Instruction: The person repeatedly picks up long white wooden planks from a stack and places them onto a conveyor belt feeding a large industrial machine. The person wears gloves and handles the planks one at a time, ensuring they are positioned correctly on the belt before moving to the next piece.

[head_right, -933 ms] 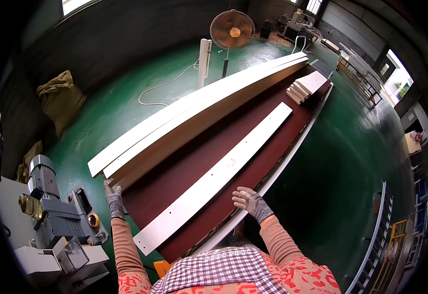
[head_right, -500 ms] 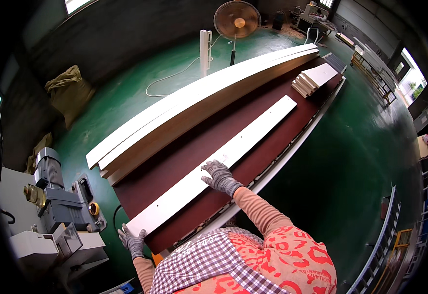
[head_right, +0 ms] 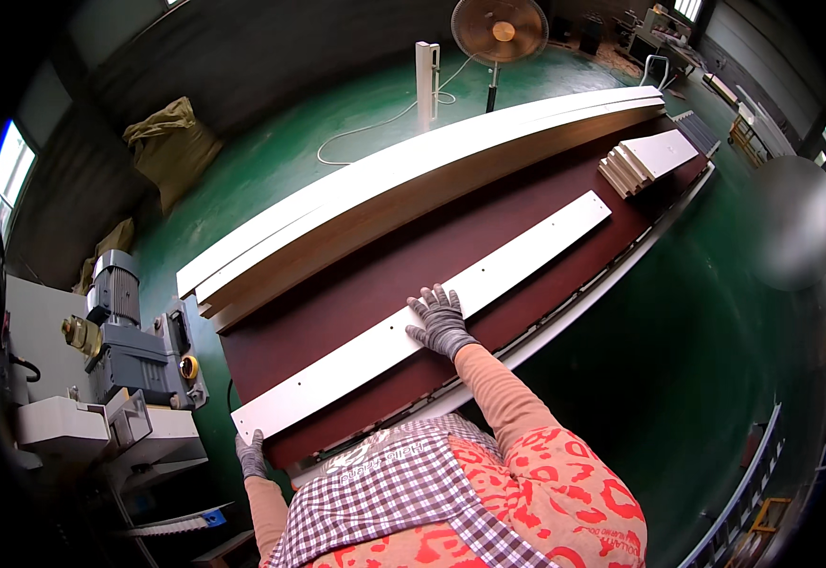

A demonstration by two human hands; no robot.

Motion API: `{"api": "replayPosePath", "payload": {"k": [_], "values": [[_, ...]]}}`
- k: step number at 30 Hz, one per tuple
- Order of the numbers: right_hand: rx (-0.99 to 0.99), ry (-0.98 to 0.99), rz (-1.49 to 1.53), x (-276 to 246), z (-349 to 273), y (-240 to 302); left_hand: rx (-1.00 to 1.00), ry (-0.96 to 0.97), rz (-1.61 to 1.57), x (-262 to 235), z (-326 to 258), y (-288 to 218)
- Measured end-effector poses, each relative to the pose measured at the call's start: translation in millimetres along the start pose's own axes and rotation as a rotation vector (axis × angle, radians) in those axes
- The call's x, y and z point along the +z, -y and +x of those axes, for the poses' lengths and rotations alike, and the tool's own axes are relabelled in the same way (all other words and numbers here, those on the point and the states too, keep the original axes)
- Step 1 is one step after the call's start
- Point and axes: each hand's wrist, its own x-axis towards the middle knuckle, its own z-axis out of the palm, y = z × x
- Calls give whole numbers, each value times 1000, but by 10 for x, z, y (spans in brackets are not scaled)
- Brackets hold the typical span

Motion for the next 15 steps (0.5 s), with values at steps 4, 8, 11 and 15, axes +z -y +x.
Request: {"api": "replayPosePath", "payload": {"k": [4, 8, 11, 15], "values": [[13, -70, -47, 160, -115, -354, 19, 31, 89, 213, -88, -12], [16, -82, -73, 80, -117, -597, -26, -53, 325, 520, -345, -314], [2, -91, -22, 39, -90, -564, 14, -121, 519, 516, -243, -53], [-63, -217, 35, 204, 23, -541, 72, -235, 468, 496, -265, 92]]}}
